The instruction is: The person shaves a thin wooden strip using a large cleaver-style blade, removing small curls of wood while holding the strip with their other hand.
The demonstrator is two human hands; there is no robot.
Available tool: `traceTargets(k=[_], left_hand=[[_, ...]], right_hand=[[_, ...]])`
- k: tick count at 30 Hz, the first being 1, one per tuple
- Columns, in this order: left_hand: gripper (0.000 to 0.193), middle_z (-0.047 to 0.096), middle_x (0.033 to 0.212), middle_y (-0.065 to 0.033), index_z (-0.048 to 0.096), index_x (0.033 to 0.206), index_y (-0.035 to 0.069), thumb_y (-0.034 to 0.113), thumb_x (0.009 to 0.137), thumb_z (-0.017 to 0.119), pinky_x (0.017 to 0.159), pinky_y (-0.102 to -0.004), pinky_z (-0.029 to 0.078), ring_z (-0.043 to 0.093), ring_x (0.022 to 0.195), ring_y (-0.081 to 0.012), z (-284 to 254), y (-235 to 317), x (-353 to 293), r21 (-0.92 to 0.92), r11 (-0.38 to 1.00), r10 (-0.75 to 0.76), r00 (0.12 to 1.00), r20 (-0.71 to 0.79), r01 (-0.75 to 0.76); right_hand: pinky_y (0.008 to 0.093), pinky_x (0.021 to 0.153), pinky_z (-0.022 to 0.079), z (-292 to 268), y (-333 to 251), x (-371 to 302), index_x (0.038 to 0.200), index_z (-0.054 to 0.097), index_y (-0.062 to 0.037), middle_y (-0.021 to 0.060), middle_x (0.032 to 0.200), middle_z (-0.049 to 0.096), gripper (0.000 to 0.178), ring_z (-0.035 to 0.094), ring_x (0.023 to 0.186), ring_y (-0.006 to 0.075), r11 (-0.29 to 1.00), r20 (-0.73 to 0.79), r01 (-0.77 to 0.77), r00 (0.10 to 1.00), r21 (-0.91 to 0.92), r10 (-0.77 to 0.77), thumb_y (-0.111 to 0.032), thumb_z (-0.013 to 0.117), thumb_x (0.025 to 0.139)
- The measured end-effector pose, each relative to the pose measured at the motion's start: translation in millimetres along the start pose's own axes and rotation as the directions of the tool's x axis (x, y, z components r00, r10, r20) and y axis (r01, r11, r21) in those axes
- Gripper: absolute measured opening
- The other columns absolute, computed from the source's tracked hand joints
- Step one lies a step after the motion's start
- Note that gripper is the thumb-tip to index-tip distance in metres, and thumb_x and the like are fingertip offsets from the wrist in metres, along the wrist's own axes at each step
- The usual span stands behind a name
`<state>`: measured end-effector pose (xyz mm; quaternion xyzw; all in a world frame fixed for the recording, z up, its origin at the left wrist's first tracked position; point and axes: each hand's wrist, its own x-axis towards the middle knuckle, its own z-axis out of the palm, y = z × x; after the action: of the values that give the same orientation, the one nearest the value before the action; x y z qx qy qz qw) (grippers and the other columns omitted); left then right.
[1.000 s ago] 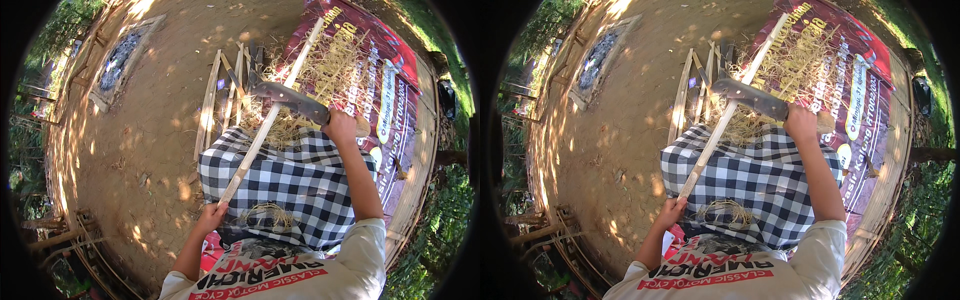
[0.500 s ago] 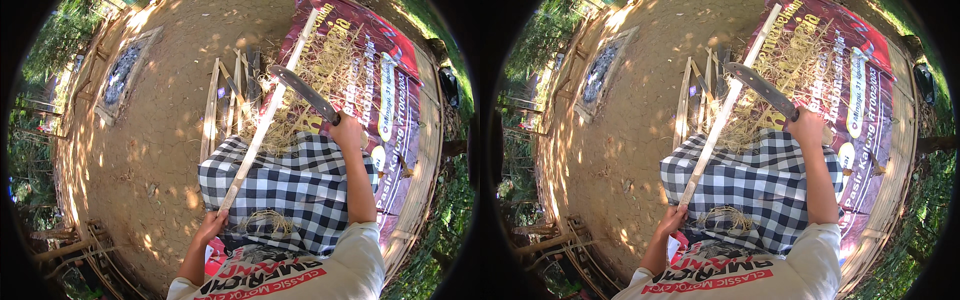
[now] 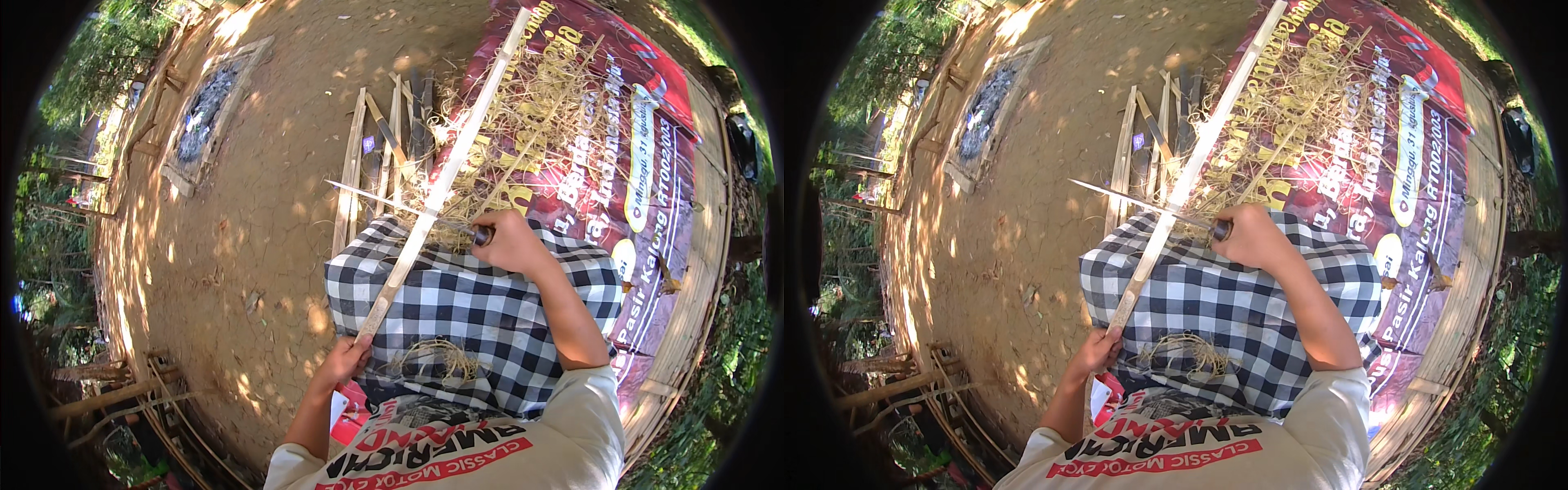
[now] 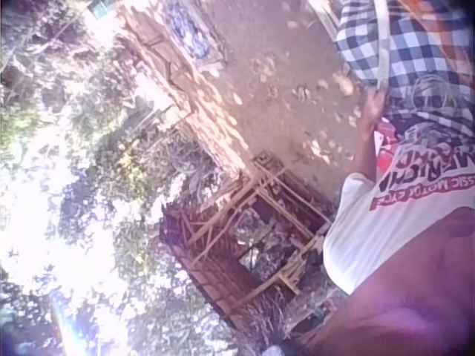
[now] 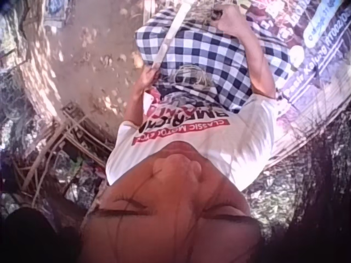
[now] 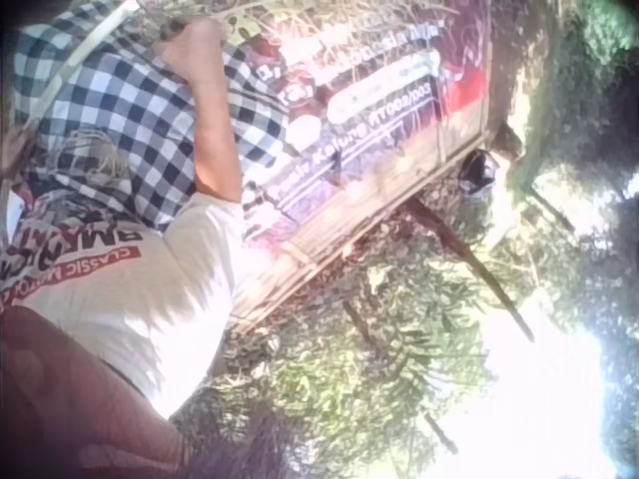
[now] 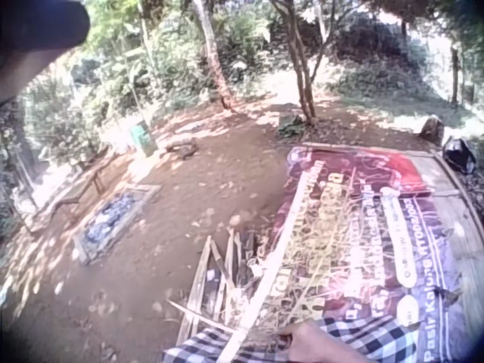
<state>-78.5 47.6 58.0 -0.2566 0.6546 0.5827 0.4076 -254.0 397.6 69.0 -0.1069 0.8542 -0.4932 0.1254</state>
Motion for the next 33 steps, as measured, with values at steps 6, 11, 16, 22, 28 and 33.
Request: traceTargets(k=[6,11,16,22,28,33], left_hand=[[0.05,0.037,0.054,0.0059,0.045,0.062,0.012,0.048,0.097,0.05,0.04,-0.0228,0.023,0.03,0.044,-0.0047,-5,-14,9,-0.053,0.998,0.03,1.0,0.002,-0.03],[0.05,0.039,0.054,0.0044,0.045,0.062,0.01,0.046,0.097,0.052,0.04,-0.0233,0.024,0.031,0.043,-0.0056,-2,-8,8,-0.096,0.992,0.083,0.996,0.029,-0.08],[0.051,0.038,0.055,0.0035,0.043,0.061,0.01,0.046,0.096,0.053,0.039,-0.0244,0.025,0.033,0.043,-0.0067,-5,-10,11,-0.063,0.997,0.051,0.999,0.011,-0.05],[0.053,0.039,0.054,0.0034,0.045,0.061,0.009,0.049,0.094,0.055,0.04,-0.0248,0.025,0.033,0.043,-0.0069,-7,-8,14,-0.019,0.999,-0.03,1.0,-0.003,0.03],[0.05,0.044,0.054,0.0024,0.05,0.062,0.007,0.045,0.095,0.055,0.041,-0.0244,0.029,0.038,0.044,-0.0074,-18,-18,13,0.012,0.999,0.045,0.999,0.013,-0.045],[0.05,0.046,0.056,0.0016,0.052,0.065,0.006,0.045,0.095,0.055,0.042,-0.0237,0.03,0.04,0.045,-0.0073,-25,-12,11,0.029,0.99,0.137,0.99,-0.039,-0.136]], right_hand=[[0.0283,0.054,0.046,11,-17,11,0.084,0.065,0.0083,0.0084,0.065,0.062,0.024,0.056,0.054,0.0139,0.949,0.36,-0.194,0.928,0.248,0.095,-0.012,0.074,0.074],[0.0258,0.05,0.047,12,-9,20,0.084,0.064,0.0052,0.0069,0.064,0.061,0.026,0.058,0.052,0.0112,0.846,0.497,-0.354,0.859,0.4,0.124,-0.019,0.073,0.083],[0.0259,0.049,0.046,0,-11,24,0.082,0.061,0.0032,0.0054,0.061,0.06,0.023,0.057,0.05,0.0113,0.855,0.39,-0.394,0.885,0.338,0.253,-0.016,0.074,0.08],[0.0274,0.051,0.047,-7,-21,28,0.087,0.058,0.0001,0.0062,0.065,0.061,0.023,0.059,0.053,0.0131,0.88,0.471,-0.462,0.803,0.106,0.365,-0.01,0.075,0.075],[0.0265,0.055,0.05,-37,-25,37,0.096,0.059,0.0042,0.0067,0.071,0.063,0.027,0.062,0.057,0.0137,0.851,0.55,-0.49,0.771,0.189,0.321,-0.003,0.072,0.073],[0.0293,0.06,0.052,-54,-10,32,0.11,0.06,0.0089,0.013,0.079,0.065,0.049,0.064,0.063,0.015,0.904,0.319,-0.427,0.855,-0.015,0.409,-0.008,0.075,0.067]])
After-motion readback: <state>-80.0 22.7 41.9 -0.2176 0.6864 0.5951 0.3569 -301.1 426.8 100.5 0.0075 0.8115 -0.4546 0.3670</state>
